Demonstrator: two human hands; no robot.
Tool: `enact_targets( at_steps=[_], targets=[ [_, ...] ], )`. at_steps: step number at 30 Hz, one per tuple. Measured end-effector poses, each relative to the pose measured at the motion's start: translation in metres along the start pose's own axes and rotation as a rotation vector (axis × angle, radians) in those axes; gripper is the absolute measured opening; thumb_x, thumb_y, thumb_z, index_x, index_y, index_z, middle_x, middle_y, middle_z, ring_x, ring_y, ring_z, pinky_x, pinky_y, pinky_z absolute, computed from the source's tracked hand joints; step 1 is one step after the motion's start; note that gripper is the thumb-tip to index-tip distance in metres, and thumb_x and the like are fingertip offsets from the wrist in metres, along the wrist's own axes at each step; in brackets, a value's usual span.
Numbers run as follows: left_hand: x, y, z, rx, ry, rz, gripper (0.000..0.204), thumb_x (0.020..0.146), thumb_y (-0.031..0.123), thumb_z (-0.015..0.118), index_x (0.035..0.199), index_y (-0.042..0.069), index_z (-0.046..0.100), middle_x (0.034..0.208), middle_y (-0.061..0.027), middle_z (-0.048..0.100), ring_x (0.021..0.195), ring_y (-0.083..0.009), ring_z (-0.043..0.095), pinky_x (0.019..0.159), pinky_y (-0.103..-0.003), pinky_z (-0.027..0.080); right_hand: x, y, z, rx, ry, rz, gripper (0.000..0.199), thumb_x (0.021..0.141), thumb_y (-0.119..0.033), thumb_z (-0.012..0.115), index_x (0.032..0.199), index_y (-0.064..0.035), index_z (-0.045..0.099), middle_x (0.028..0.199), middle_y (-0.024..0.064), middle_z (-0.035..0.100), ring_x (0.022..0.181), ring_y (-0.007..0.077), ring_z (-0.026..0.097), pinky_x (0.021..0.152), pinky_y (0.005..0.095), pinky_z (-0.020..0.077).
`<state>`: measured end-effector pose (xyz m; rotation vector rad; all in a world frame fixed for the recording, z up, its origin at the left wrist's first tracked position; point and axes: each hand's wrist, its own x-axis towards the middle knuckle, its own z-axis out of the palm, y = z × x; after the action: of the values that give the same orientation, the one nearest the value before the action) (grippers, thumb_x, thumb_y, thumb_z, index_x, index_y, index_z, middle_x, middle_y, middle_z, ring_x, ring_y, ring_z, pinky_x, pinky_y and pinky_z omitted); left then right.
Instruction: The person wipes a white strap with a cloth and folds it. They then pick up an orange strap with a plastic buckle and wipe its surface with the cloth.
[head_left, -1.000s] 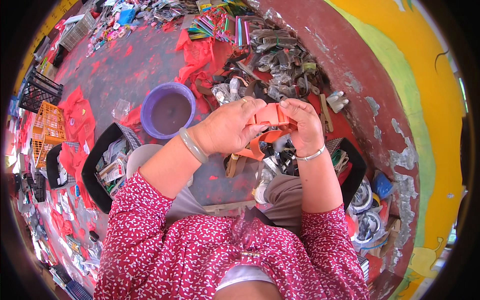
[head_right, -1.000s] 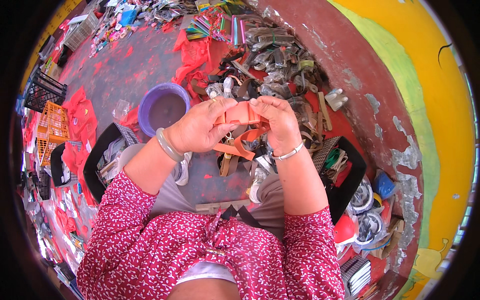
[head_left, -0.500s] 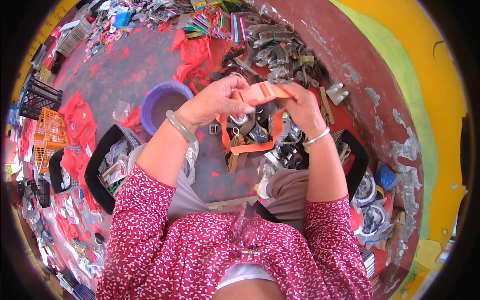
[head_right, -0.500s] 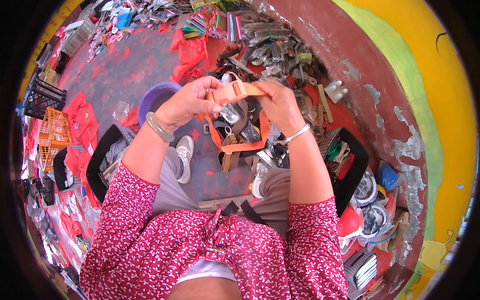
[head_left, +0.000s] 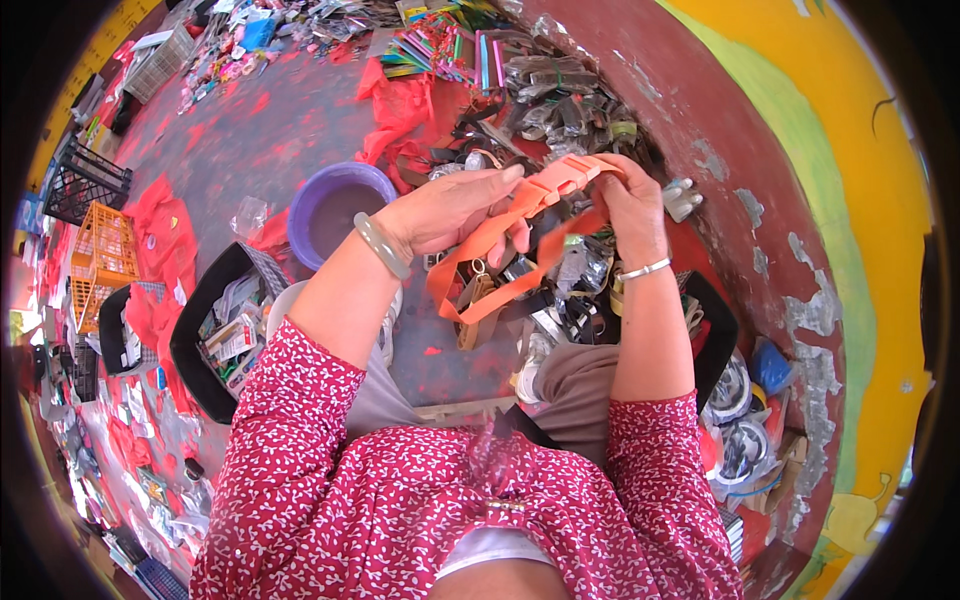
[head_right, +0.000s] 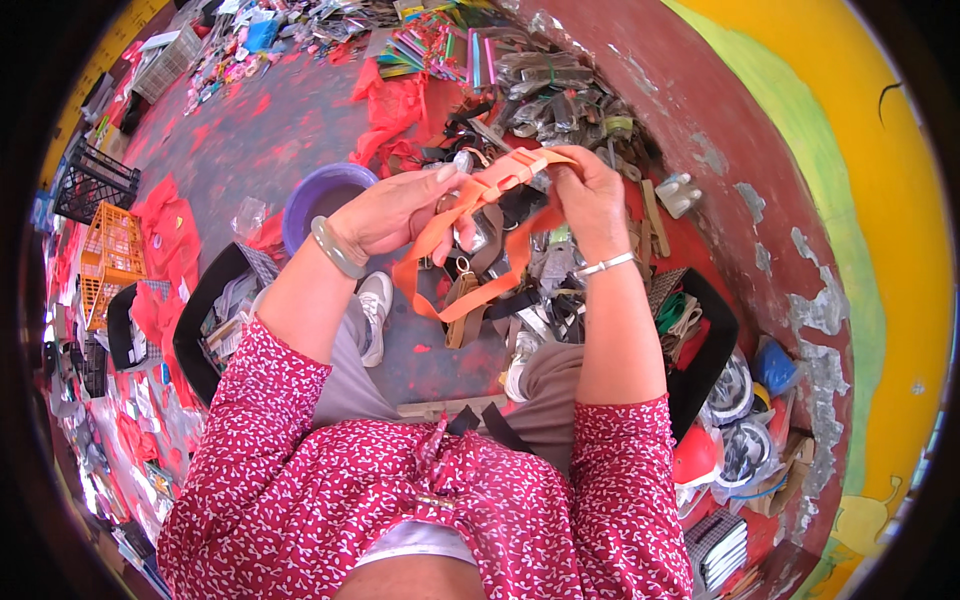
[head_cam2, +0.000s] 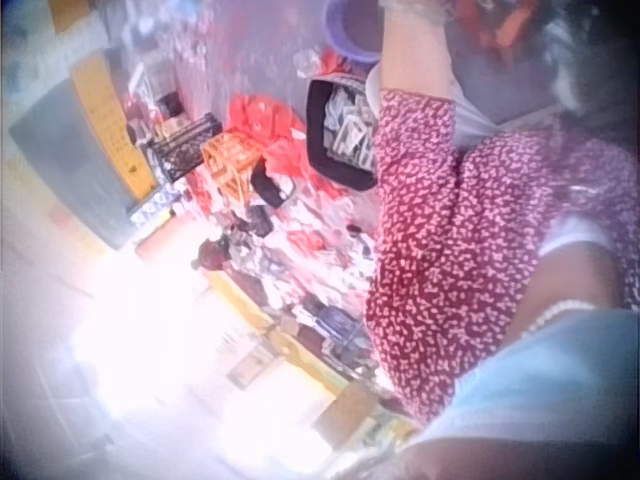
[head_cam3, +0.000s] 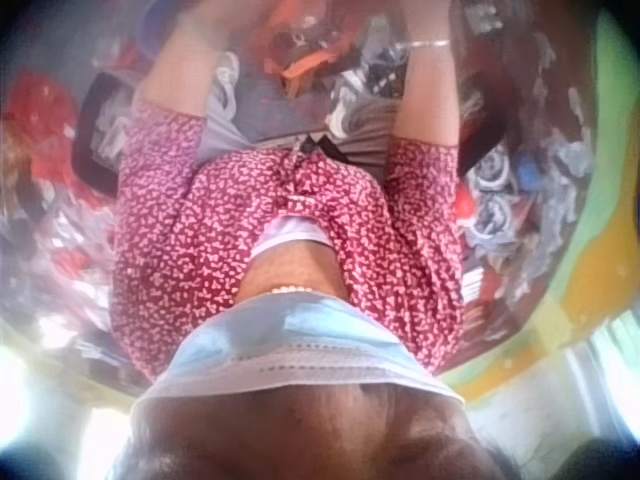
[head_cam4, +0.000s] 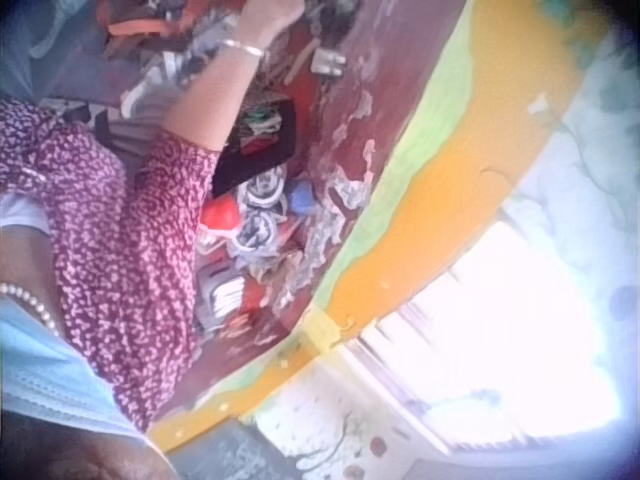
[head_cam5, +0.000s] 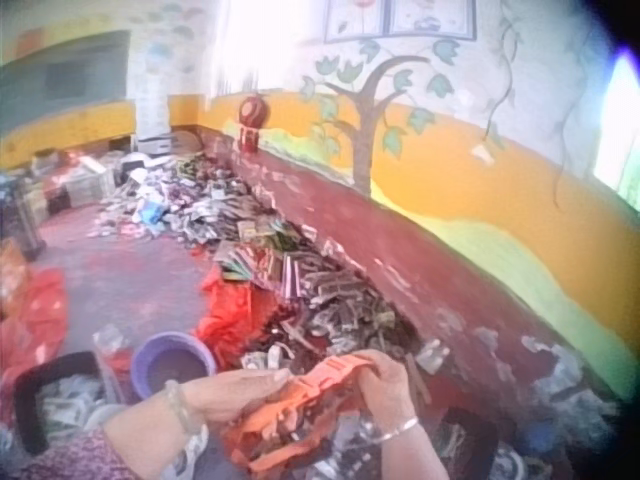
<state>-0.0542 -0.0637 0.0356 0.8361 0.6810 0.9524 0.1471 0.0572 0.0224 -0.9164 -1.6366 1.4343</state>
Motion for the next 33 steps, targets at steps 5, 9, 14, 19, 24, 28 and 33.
enact_targets(
  at_steps=[5, 9, 14, 19, 24, 28, 33],
  targets=[
    [-0.001, -0.002, -0.01, 0.373, 0.174, -0.024, 0.041, 0.091, 0.037, 0.046, 0.107, 0.0, 0.055, 0.077, -0.0057, 0.06, 0.059, -0.0098, 0.056, 0.051, -0.019, 0.041, 0.0, -0.015, -0.022, -0.252, -0.123, 0.254, 0.015, 0.077, -0.006, 0.057, 0.088, -0.0035, 0.067, 0.054, -0.009, 0.045, 0.044, -0.0009, 0.03, 0.04, 0.017, 0.0203],
    [-0.008, 0.001, -0.017, 0.352, 0.129, -0.05, 0.031, 0.091, 0.027, 0.049, 0.098, -0.001, 0.06, 0.07, -0.0013, 0.059, 0.055, -0.0052, 0.049, 0.048, -0.019, 0.039, -0.005, -0.009, -0.046, -0.021, -0.467, 0.399, 0.015, 0.081, -0.014, 0.06, 0.084, -0.0003, 0.066, 0.054, -0.007, 0.046, 0.044, 0.0008, 0.034, 0.039, 0.0193, 0.0233],
    [-0.004, -0.008, -0.017, -0.084, 0.193, 0.191, 0.031, 0.092, 0.027, 0.047, 0.097, -0.001, 0.058, 0.061, 0.0001, 0.054, 0.051, -0.005, 0.045, 0.045, -0.02, 0.036, -0.004, 0.001, -0.023, 0.156, -0.464, 0.254, 0.031, 0.078, -0.022, 0.066, 0.097, 0.0024, 0.06, 0.08, 0.0031, 0.059, 0.076, 0.0082, 0.055, 0.067, 0.022, 0.043],
    [-0.001, -0.007, -0.03, -0.396, 0.187, 0.233, 0.033, 0.093, 0.031, 0.041, 0.098, 0.001, 0.054, 0.06, 0.002, 0.044, 0.047, -0.0063, 0.039, 0.043, -0.02, 0.03, -0.014, -0.013, 0.015, -0.638, -0.344, -0.358, 0.044, 0.07, -0.019, 0.07, 0.109, -0.004, 0.056, 0.099, 0.0105, 0.06, 0.088, 0.023, 0.058, 0.079, 0.0329, 0.0449],
    [-0.004, -0.002, -0.023, -0.383, 0.115, 0.283, 0.029, 0.089, 0.028, 0.048, 0.104, 0.003, 0.051, 0.07, -0.0018, 0.051, 0.05, -0.0079, 0.041, 0.046, -0.019, 0.034, -0.006, 0.006, 0.023, -0.964, 0.045, -0.686, 0.035, 0.073, -0.015, 0.064, 0.107, -0.0071, 0.058, 0.094, 0.013, 0.059, 0.085, 0.0342, 0.055, 0.076, 0.0382, 0.0447],
    [-0.008, -0.001, -0.03, -0.017, 0.035, 0.211, 0.045, 0.082, 0.028, 0.06, 0.114, 0.001, 0.047, 0.07, -0.0016, 0.052, 0.055, -0.0079, 0.048, 0.049, -0.019, 0.037, 0.003, 0.0, 0.011, 0.196, -0.078, -0.008, 0.025, 0.089, -0.008, 0.047, 0.108, 0.0079, 0.054, 0.104, 0.0094, 0.06, 0.095, 0.0165, 0.058, 0.085, 0.0253, 0.0454],
    [-0.002, -0.008, -0.017, 0.549, 0.305, 0.245, 0.042, 0.078, 0.018, 0.066, 0.115, 0.005, 0.052, 0.081, -0.0009, 0.054, 0.076, -0.0066, 0.052, 0.063, -0.02, 0.043, 0.001, -0.009, -0.024, 0.265, -0.338, 0.224, 0.024, 0.086, -0.008, 0.052, 0.106, 0.0057, 0.057, 0.087, 0.0065, 0.062, 0.074, 0.0135, 0.06, 0.07, 0.0232, 0.0477]
  ],
)
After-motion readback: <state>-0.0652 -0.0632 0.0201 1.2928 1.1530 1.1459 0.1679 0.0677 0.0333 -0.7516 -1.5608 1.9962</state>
